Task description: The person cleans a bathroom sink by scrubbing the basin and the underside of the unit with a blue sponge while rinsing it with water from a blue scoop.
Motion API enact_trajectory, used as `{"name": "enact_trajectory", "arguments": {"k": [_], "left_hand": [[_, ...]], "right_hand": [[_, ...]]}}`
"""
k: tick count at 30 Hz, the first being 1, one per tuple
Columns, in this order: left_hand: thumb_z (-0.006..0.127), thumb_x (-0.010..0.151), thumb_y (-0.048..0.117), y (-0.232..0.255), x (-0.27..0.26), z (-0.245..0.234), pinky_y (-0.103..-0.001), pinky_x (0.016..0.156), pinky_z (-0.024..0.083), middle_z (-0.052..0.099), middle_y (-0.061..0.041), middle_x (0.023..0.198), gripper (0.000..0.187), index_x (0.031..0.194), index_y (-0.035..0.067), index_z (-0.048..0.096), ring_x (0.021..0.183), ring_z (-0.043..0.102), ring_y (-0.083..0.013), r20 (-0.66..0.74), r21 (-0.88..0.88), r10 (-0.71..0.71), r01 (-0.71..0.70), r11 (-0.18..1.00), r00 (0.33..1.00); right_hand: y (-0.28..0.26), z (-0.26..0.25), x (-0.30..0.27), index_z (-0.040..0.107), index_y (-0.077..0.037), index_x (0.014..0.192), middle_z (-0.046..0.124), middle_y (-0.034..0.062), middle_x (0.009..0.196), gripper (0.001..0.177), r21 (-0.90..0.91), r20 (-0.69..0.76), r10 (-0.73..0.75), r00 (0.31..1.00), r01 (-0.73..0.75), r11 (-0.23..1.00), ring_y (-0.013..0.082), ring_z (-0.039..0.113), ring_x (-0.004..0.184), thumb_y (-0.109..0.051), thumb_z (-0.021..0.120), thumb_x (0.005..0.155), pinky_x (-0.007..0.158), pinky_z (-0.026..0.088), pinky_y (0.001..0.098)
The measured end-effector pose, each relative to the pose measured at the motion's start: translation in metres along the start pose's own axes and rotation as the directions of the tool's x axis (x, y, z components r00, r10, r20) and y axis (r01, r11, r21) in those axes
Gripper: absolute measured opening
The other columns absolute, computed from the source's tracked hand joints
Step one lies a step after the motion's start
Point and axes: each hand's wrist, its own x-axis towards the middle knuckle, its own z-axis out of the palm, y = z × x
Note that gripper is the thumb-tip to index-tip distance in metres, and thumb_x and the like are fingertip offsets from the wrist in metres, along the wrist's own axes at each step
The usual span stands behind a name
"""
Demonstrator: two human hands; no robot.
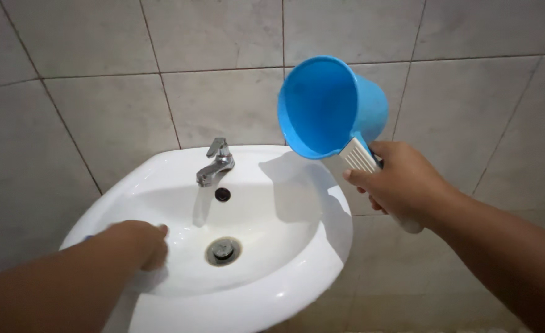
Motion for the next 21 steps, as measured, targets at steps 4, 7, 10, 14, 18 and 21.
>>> {"name": "enact_trajectory", "arguments": {"k": [4, 7, 10, 14, 18, 21], "left_hand": [[0.060, 0.095, 0.039, 0.037, 0.001, -0.004, -0.048, 0.111, 0.044, 0.049, -0.017, 0.148, 0.063, 0.149, 0.016, 0.038, 0.135, 0.052, -0.0344, 0.113, -0.071, 0.192, -0.185, 0.980, 0.975], [0.061, 0.093, 0.039, 0.057, 0.014, 0.000, -0.047, 0.111, 0.043, 0.049, -0.018, 0.149, 0.069, 0.152, 0.015, 0.035, 0.134, 0.052, -0.0359, 0.178, -0.108, 0.306, -0.291, 0.951, 0.935], [0.062, 0.092, 0.039, 0.039, 0.041, 0.008, -0.047, 0.111, 0.042, 0.049, -0.020, 0.149, 0.074, 0.155, 0.014, 0.033, 0.134, 0.052, -0.0374, 0.219, -0.063, 0.305, -0.298, 0.952, 0.927], [0.063, 0.095, 0.027, 0.000, 0.068, 0.021, -0.045, 0.116, 0.038, 0.038, -0.018, 0.159, 0.088, 0.165, 0.017, 0.011, 0.145, 0.042, -0.0368, 0.160, 0.121, 0.208, -0.228, 0.966, 0.965], [0.065, 0.095, 0.031, -0.013, 0.068, 0.032, -0.042, 0.109, 0.043, 0.046, -0.008, 0.152, 0.066, 0.153, 0.018, 0.036, 0.141, 0.046, -0.0275, -0.052, 0.281, 0.255, -0.231, 0.932, 0.965], [0.064, 0.097, 0.041, -0.009, 0.082, 0.038, -0.042, 0.100, 0.044, 0.048, -0.005, 0.142, 0.053, 0.141, 0.018, 0.045, 0.132, 0.047, -0.0246, -0.230, 0.442, 0.426, -0.296, 0.847, 0.875]], "right_hand": [[-0.011, 0.008, -0.016, 0.068, 0.003, 0.116, 0.070, 0.0161, 0.076, 0.039, -0.001, -0.016, 0.021, 1.000, -0.021, 1.000, 0.0217, 0.059, 0.055, -0.027, 0.076, 0.092, 0.052, 0.050, 0.0395], [-0.019, 0.017, -0.026, 0.067, 0.001, 0.119, 0.070, 0.0176, 0.078, 0.040, 0.012, -0.037, 0.072, 0.997, -0.072, 0.997, 0.0223, 0.059, 0.057, -0.028, 0.076, 0.093, 0.053, 0.049, 0.0405], [-0.027, 0.027, -0.031, 0.064, -0.001, 0.122, 0.072, 0.0176, 0.079, 0.040, 0.019, -0.061, 0.124, 0.990, -0.123, 0.992, 0.0226, 0.061, 0.058, -0.027, 0.075, 0.094, 0.054, 0.051, 0.0407], [-0.028, 0.035, -0.034, 0.070, 0.004, 0.113, 0.071, 0.0177, 0.078, 0.037, 0.036, -0.070, 0.082, 0.994, -0.079, 0.996, 0.0222, 0.060, 0.057, -0.027, 0.076, 0.093, 0.053, 0.049, 0.0397], [-0.027, 0.042, -0.034, 0.070, 0.001, 0.112, 0.071, 0.0148, 0.078, 0.036, 0.051, -0.085, 0.118, 0.989, -0.114, 0.992, 0.0211, 0.060, 0.056, -0.028, 0.076, 0.091, 0.053, 0.050, 0.0391], [-0.024, 0.044, -0.032, 0.070, 0.001, 0.112, 0.071, 0.0150, 0.077, 0.037, 0.045, -0.092, 0.138, 0.986, -0.134, 0.990, 0.0216, 0.060, 0.056, -0.027, 0.076, 0.090, 0.052, 0.049, 0.0398]]}}
